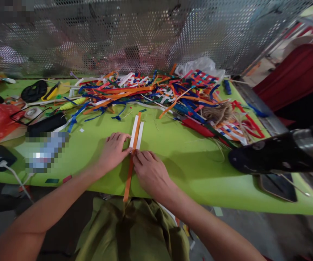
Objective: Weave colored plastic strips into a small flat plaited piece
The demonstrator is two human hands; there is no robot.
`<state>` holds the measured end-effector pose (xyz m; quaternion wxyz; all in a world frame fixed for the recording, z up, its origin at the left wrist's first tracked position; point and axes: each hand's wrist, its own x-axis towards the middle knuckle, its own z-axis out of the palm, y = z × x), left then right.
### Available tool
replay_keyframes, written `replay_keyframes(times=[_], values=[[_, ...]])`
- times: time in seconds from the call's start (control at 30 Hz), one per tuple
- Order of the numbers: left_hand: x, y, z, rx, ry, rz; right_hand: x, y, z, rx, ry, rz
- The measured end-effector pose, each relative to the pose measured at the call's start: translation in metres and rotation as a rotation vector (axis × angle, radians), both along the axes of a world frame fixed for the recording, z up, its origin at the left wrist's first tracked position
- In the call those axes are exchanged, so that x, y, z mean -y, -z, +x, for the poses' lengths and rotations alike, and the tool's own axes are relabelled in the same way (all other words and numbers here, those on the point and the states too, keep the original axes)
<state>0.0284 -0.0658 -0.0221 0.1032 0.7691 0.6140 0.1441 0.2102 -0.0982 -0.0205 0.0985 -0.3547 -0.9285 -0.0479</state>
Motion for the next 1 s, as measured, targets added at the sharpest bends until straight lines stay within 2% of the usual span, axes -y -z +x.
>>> replay_keyframes(times=[0.23, 0.53, 0.73, 1.0], values=[[0.007, 0.001, -0.006, -0.073, 0.150, 0.054, 0.000, 0.001, 0.000, -0.003, 0.001, 0.006], [0.033, 0.006, -0.024, -0.133, 0.311, 0.102, -0.001, 0.003, 0.001, -0.031, 0.029, -0.037], [0.035, 0.005, -0.026, -0.215, 0.292, 0.193, -0.001, 0.001, 0.002, -0.001, 0.049, -0.099], [0.034, -0.003, -0.030, -0.259, 0.254, 0.368, 0.000, -0.003, 0.001, 0.024, 0.057, -0.079]])
